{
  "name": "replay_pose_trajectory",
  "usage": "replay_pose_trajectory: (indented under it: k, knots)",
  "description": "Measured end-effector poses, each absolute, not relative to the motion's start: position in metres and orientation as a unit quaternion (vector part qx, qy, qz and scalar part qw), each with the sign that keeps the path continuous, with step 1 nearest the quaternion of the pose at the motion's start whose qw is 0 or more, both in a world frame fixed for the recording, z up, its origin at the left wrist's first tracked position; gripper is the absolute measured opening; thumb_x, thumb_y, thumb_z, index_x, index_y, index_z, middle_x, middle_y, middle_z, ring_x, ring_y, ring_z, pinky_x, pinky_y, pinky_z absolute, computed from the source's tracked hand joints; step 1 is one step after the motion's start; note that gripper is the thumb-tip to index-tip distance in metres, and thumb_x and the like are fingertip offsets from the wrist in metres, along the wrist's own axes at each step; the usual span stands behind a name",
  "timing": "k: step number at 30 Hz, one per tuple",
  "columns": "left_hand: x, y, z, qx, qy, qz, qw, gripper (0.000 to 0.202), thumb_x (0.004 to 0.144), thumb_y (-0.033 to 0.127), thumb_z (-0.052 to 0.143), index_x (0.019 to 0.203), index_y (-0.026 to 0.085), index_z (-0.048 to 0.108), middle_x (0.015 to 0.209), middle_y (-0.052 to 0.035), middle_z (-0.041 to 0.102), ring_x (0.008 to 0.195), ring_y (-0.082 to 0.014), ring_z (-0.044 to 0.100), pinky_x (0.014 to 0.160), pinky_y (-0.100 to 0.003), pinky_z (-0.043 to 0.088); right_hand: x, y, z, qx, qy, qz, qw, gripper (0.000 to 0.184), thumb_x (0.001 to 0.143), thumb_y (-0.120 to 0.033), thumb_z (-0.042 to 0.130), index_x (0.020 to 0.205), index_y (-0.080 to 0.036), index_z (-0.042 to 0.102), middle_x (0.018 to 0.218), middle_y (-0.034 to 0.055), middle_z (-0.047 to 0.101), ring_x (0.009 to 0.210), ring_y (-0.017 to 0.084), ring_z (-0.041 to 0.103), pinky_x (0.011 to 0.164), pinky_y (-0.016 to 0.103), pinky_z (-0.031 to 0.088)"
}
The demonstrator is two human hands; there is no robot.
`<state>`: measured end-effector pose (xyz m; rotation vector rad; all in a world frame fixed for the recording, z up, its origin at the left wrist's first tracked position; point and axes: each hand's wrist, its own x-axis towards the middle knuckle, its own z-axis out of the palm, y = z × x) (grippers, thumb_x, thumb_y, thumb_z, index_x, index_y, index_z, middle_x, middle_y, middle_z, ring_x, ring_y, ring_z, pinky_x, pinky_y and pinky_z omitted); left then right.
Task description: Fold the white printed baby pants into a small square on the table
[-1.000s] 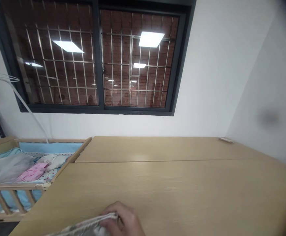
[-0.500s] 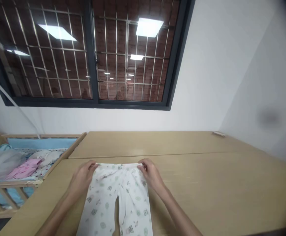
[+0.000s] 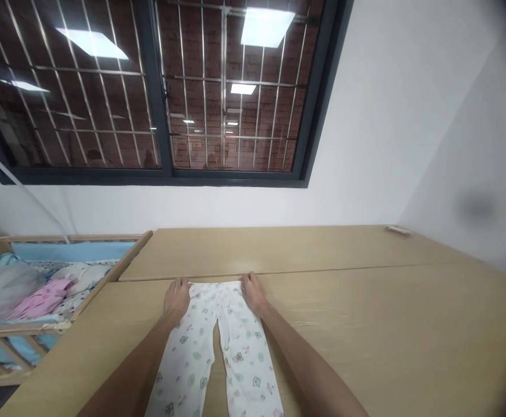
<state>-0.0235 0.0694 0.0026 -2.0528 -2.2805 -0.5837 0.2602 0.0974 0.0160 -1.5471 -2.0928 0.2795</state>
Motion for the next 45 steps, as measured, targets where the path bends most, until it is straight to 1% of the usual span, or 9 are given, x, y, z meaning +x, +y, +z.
replay_pose_trajectory:
  k: [6, 14, 17, 19, 22, 26, 29, 36, 45]
  knots:
    - [-0.019, 0.085, 0.007, -0.640, -0.742, -0.199, -0.007, 0.028, 0.096, 0.041, 0.058, 0.110, 0.016, 0.062, 0.112, -0.0063, 0.063, 0.103, -0.0217, 0.061, 0.094, -0.044, 0.049, 0.264, 0.132, 0.006, -0.562, -0.762, 0.149, 0.286, 0.020, 0.088, -0.008, 0.052, 0.100, -0.018, 0.066, 0.105, 0.0095, 0.061, 0.097, 0.021, 0.056, 0.088, 0.030, 0.040]
    - [0.022, 0.026, 0.054, -0.658, -0.705, -0.260, -0.056, 0.032, 0.101, 0.029, 0.039, 0.123, 0.013, 0.054, 0.126, -0.0170, 0.059, 0.121, -0.0277, 0.053, 0.100, -0.041, 0.041, 0.272, 0.152, -0.006, -0.556, -0.700, 0.277, 0.353, 0.008, 0.083, -0.019, 0.057, 0.087, -0.018, 0.064, 0.074, 0.0002, 0.063, 0.071, 0.016, 0.058, 0.067, 0.025, 0.046]
    - [0.073, -0.041, 0.063, -0.723, -0.631, -0.256, -0.115, 0.026, 0.099, 0.036, 0.042, 0.095, 0.022, 0.063, 0.097, -0.0026, 0.069, 0.094, -0.0178, 0.063, 0.083, -0.028, 0.047, 0.273, 0.155, -0.005, -0.547, -0.683, 0.315, 0.368, 0.007, 0.080, -0.023, 0.058, 0.082, -0.018, 0.063, 0.069, -0.0010, 0.062, 0.067, 0.015, 0.057, 0.063, 0.024, 0.046]
    - [0.111, -0.087, 0.063, -0.763, -0.569, -0.232, -0.201, 0.030, 0.095, 0.045, 0.049, 0.081, 0.023, 0.064, 0.079, 0.0003, 0.068, 0.074, -0.0169, 0.064, 0.067, -0.027, 0.046, 0.273, 0.155, -0.005, -0.545, -0.674, 0.332, 0.373, 0.006, 0.078, -0.024, 0.060, 0.078, -0.018, 0.062, 0.068, -0.0015, 0.062, 0.065, 0.014, 0.056, 0.061, 0.023, 0.045]
    - [0.159, -0.132, 0.059, -0.791, -0.541, -0.126, -0.257, 0.038, 0.087, 0.054, 0.055, 0.073, 0.021, 0.069, 0.074, -0.0063, 0.070, 0.073, -0.0245, 0.066, 0.072, -0.035, 0.048, 0.272, 0.155, -0.003, -0.549, -0.663, 0.347, 0.373, 0.007, 0.075, -0.024, 0.063, 0.076, -0.018, 0.062, 0.063, -0.0033, 0.059, 0.061, 0.012, 0.054, 0.059, 0.022, 0.043]
    - [0.187, -0.145, 0.054, -0.794, -0.555, -0.005, -0.247, 0.049, 0.079, 0.057, 0.057, 0.088, 0.013, 0.077, 0.090, -0.0232, 0.073, 0.089, -0.0406, 0.068, 0.077, -0.049, 0.049, 0.271, 0.152, 0.001, -0.558, -0.650, 0.356, 0.372, 0.007, 0.073, -0.021, 0.067, 0.078, -0.018, 0.063, 0.058, -0.0060, 0.056, 0.057, 0.011, 0.051, 0.055, 0.020, 0.040]
    - [0.185, -0.142, 0.052, -0.800, -0.542, 0.000, -0.258, 0.036, 0.079, 0.042, 0.055, 0.091, 0.016, 0.078, 0.092, -0.0203, 0.074, 0.087, -0.0353, 0.068, 0.077, -0.044, 0.049, 0.271, 0.149, 0.004, -0.560, -0.643, 0.365, 0.375, 0.008, 0.072, -0.016, 0.068, 0.078, -0.017, 0.063, 0.058, -0.0063, 0.056, 0.057, 0.010, 0.052, 0.056, 0.020, 0.040]
    - [0.160, -0.151, 0.066, -0.761, -0.542, -0.141, -0.328, 0.025, 0.083, 0.031, 0.051, 0.063, 0.023, 0.063, 0.070, -0.0061, 0.070, 0.072, -0.0213, 0.062, 0.072, -0.032, 0.043, 0.267, 0.140, 0.022, -0.569, -0.628, 0.370, 0.381, 0.016, 0.071, -0.013, 0.070, 0.085, -0.016, 0.062, 0.063, -0.0053, 0.058, 0.060, 0.012, 0.055, 0.058, 0.021, 0.043]
    - [0.070, -0.174, 0.048, -0.600, -0.554, -0.343, -0.465, 0.046, 0.092, 0.057, 0.040, 0.062, 0.023, 0.044, 0.054, -0.0007, 0.058, 0.054, -0.0153, 0.056, 0.054, -0.025, 0.037, 0.195, 0.139, 0.053, -0.604, -0.625, 0.333, 0.364, 0.027, 0.073, -0.019, 0.072, 0.095, -0.019, 0.057, 0.075, -0.0011, 0.064, 0.062, 0.013, 0.060, 0.058, 0.023, 0.045]
